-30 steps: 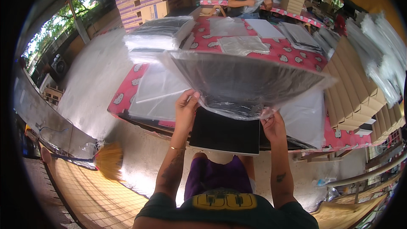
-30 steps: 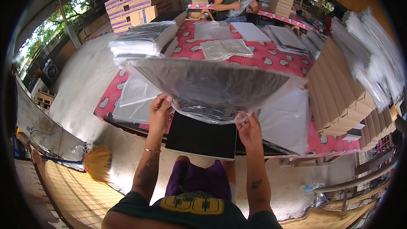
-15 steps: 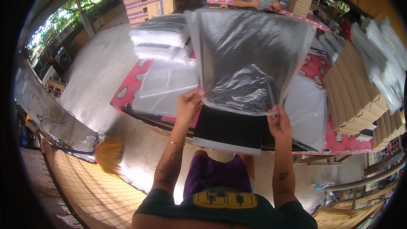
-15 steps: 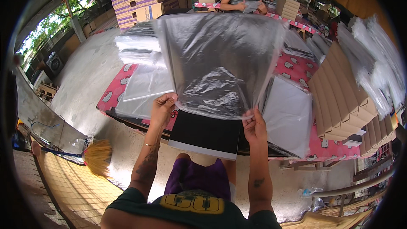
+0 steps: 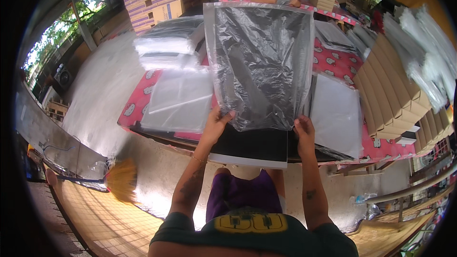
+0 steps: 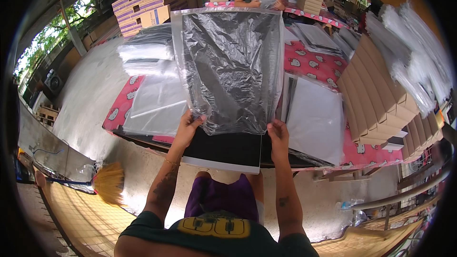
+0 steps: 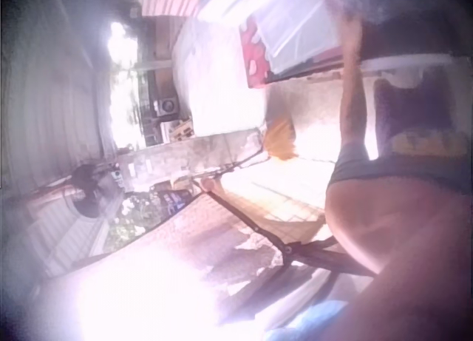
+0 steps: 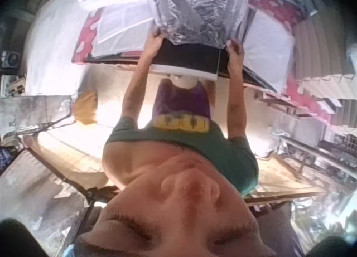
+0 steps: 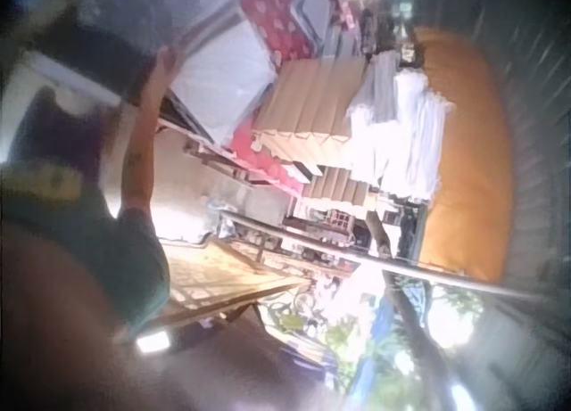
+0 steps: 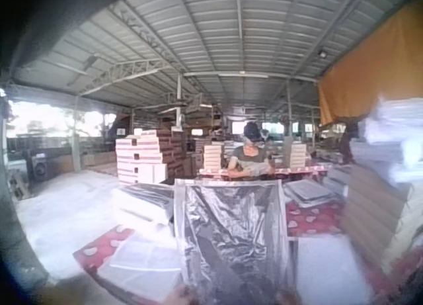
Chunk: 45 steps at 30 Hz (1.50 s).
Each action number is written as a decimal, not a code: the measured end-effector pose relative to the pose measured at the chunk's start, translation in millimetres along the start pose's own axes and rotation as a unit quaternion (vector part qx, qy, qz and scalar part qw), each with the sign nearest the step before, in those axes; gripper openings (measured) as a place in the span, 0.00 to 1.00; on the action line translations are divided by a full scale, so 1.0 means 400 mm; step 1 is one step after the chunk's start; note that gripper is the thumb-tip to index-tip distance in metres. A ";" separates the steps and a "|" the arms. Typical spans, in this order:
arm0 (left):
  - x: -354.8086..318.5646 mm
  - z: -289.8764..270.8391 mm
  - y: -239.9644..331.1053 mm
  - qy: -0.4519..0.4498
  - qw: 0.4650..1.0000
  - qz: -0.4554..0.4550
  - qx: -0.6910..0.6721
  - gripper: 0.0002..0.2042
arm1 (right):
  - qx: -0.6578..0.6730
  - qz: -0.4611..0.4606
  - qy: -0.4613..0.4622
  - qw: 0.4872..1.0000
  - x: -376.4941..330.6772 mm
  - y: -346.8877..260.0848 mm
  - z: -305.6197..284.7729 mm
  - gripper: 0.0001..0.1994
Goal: The person packages materials by sliding black and white boards into clear plastic bags.
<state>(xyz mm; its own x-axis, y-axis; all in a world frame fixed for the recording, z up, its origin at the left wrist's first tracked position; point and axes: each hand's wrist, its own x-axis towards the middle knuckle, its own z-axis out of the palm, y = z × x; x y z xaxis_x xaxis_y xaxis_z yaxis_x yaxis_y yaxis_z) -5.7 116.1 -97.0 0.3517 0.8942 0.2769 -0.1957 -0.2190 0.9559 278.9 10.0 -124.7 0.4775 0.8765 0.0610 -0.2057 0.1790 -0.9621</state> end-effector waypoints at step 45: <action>-0.033 -0.294 -0.067 0.109 0.817 0.071 0.562 0.14 | 0.320 -0.129 0.452 0.822 0.045 -0.077 -0.270 0.17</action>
<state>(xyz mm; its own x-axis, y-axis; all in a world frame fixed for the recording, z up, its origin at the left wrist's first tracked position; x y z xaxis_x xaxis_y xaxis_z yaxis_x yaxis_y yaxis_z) -112.8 156.3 -137.9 0.2033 0.8500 0.4860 0.7874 -0.4370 0.4348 386.1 -28.0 -122.6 0.9564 0.1332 -0.2599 -0.2669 0.7600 -0.5926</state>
